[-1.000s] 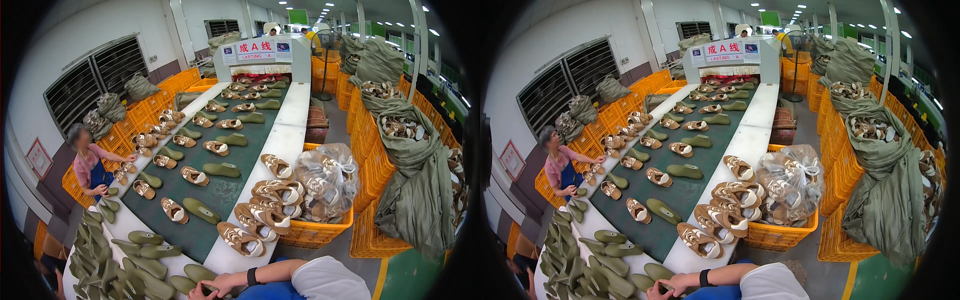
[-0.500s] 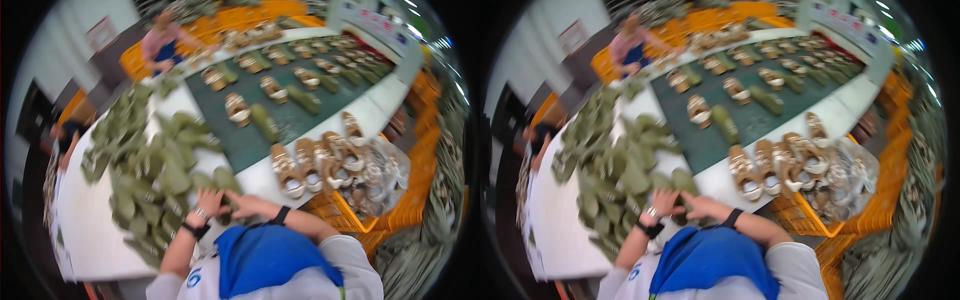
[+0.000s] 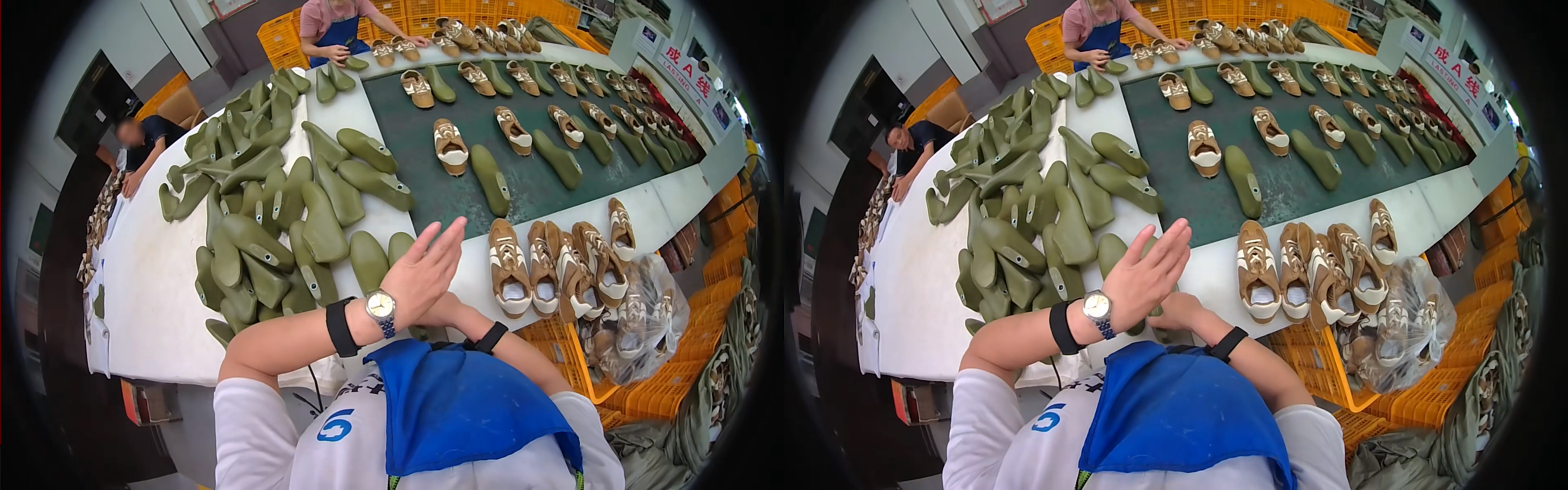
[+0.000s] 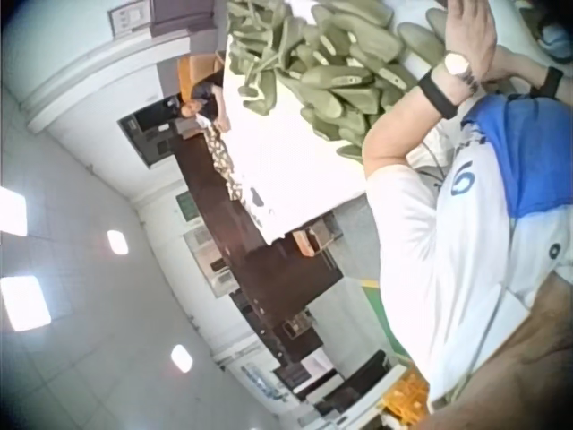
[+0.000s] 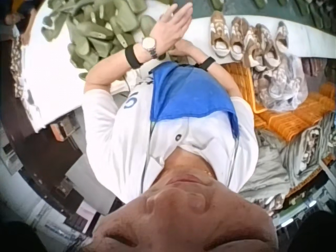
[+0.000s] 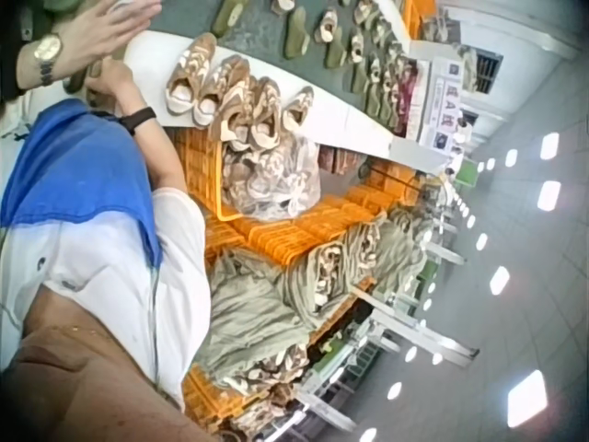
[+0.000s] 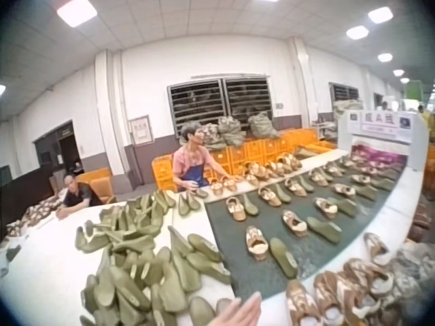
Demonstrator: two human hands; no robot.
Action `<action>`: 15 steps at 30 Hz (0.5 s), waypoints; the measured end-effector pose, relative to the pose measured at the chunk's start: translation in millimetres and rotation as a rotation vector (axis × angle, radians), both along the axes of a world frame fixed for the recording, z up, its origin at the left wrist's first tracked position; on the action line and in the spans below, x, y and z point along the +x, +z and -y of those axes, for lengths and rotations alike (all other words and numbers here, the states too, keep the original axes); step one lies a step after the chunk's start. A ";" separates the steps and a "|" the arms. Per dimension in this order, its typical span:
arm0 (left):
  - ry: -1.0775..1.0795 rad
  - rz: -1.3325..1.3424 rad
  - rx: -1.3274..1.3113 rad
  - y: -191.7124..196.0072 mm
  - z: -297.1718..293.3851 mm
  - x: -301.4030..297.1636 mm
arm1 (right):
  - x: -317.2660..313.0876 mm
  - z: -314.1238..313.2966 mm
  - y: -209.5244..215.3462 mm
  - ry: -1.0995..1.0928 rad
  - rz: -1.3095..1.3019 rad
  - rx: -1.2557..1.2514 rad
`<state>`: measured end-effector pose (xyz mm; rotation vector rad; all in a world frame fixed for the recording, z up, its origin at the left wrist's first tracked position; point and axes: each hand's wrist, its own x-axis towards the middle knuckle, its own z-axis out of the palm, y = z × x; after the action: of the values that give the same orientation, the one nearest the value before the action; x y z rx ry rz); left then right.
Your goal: Organizing shoe lasts and finished sandals on a factory assembly line table.
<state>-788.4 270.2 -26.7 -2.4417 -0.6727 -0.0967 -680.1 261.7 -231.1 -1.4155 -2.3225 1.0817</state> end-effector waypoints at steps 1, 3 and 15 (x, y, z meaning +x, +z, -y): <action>-0.008 0.003 -0.012 3.7 1.5 0.6 | -0.1 2.0 4.1 -0.026 -0.057 0.022; -0.027 0.007 -0.034 11.4 3.9 1.7 | 1.2 6.4 15.0 -0.080 -0.171 0.068; 0.015 0.169 -0.394 -43.8 -23.0 -16.5 | 17.5 -15.8 36.6 0.202 -0.025 -0.121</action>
<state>-804.9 293.2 -70.5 -2.8279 -0.8518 -0.1804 -662.6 277.4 -194.4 -1.2177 -2.4609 1.3067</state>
